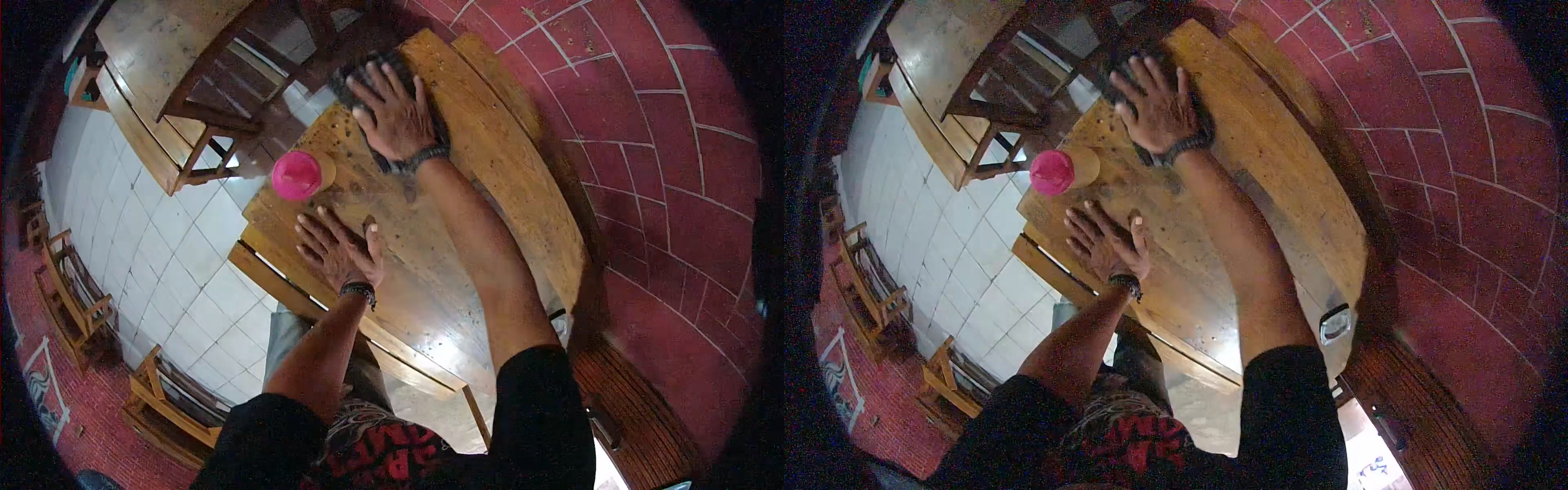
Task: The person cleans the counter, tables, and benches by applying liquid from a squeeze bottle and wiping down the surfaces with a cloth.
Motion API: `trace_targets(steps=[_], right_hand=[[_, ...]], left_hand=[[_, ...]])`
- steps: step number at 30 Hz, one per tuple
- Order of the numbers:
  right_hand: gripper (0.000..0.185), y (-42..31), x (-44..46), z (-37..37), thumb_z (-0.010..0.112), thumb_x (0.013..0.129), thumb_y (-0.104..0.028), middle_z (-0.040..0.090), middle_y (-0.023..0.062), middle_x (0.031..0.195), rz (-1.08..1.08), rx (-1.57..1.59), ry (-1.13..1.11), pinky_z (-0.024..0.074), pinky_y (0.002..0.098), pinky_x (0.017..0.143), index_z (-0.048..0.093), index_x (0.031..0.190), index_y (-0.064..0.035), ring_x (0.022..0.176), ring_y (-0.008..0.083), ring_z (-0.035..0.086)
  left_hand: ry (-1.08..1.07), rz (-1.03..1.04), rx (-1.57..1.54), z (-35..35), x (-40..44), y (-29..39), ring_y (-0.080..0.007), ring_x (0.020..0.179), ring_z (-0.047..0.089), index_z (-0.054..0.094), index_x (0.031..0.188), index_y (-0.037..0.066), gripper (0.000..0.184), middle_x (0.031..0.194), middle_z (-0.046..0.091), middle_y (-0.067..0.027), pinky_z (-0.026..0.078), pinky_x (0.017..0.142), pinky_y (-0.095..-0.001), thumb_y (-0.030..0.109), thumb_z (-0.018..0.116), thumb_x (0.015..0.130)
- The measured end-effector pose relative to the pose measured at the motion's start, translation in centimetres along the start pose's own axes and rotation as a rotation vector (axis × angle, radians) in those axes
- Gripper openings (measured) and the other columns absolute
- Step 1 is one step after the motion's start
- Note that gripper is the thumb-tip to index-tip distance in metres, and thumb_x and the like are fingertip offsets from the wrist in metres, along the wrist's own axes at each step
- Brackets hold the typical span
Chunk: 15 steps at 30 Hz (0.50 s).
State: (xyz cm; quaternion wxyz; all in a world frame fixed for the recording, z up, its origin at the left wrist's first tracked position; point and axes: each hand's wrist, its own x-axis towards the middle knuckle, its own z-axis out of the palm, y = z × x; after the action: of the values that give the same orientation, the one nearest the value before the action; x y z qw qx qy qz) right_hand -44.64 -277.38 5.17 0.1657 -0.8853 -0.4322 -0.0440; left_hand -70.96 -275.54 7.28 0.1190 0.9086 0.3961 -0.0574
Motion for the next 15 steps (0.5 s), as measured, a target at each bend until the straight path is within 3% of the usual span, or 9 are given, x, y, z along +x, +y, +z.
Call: trace_targets(steps=[2, 4, 6, 12, 14, 15], right_hand=[[0.059, 1.5, 2.4, 0.3, 0.035, 0.110, -0.052, 0.022, 0.0064, 0.177, 0.252, -0.035, 0.040, 0.0067, 0.0680, 0.127, 0.038, 0.165, -0.0306, 0.163, 0.0292, 0.018], [0.064, 4.1, 1.7, 0.1, 0.032, 0.109, -0.057, 0.019, 0.0069, 0.178, 0.307, -0.066, 0.111, 0.0041, 0.0673, 0.128, 0.032, 0.167, -0.0299, 0.164, 0.0287, 0.015], [0.066, 7.0, -1.1, -1.0, 0.030, 0.109, -0.058, 0.018, 0.0082, 0.178, 0.500, -0.171, 0.116, 0.0025, 0.0665, 0.128, 0.029, 0.169, -0.0305, 0.164, 0.0289, 0.014], [0.067, 12.6, -23.1, -9.7, 0.033, 0.111, -0.058, 0.028, 0.0176, 0.174, 0.924, -0.316, 0.107, 0.0151, 0.0650, 0.127, 0.035, 0.167, -0.0226, 0.162, 0.0362, 0.022], [0.066, 14.8, -33.2, -9.3, 0.039, 0.111, -0.054, 0.030, 0.0214, 0.172, 0.964, -0.338, 0.335, 0.0188, 0.0603, 0.128, 0.037, 0.166, -0.0186, 0.160, 0.0413, 0.024], [0.066, 14.3, -36.5, -10.4, 0.040, 0.111, -0.053, 0.030, 0.0229, 0.171, 1.097, -0.379, 0.312, 0.0194, 0.0582, 0.128, 0.037, 0.166, -0.0171, 0.159, 0.0430, 0.025]], left_hand=[[0.020, 0.009, 0.000, 0.3, 0.2, 0.2, -0.0498, 0.162, 0.003, 0.007, 0.170, 0.002, 0.104, 0.173, 0.002, -0.0343, 0.003, 0.127, -0.0661, 0.073, 0.037, 0.100], [0.020, 0.001, 0.020, 0.5, 0.1, 0.1, -0.0503, 0.162, 0.002, 0.007, 0.170, 0.001, 0.103, 0.173, 0.002, -0.0348, 0.003, 0.126, -0.0665, 0.073, 0.035, 0.101], [0.023, 0.007, 0.007, 0.2, -0.1, 0.2, -0.0503, 0.162, 0.002, 0.007, 0.169, 0.001, 0.103, 0.173, 0.002, -0.0347, 0.003, 0.126, -0.0665, 0.074, 0.034, 0.101], [0.045, 0.043, 0.061, 1.3, 0.0, -0.1, -0.0500, 0.162, 0.002, 0.007, 0.169, 0.001, 0.105, 0.173, 0.002, -0.0354, 0.003, 0.126, -0.0660, 0.077, 0.030, 0.101], [0.069, 0.036, 0.137, 1.6, -0.1, -0.2, -0.0498, 0.162, 0.003, 0.007, 0.169, 0.001, 0.104, 0.173, 0.002, -0.0352, 0.004, 0.127, -0.0656, 0.077, 0.028, 0.102], [0.064, 0.039, 0.133, 1.1, -0.2, 0.0, -0.0496, 0.162, 0.003, 0.006, 0.169, 0.001, 0.104, 0.173, 0.002, -0.0341, 0.005, 0.127, -0.0659, 0.077, 0.027, 0.102]])
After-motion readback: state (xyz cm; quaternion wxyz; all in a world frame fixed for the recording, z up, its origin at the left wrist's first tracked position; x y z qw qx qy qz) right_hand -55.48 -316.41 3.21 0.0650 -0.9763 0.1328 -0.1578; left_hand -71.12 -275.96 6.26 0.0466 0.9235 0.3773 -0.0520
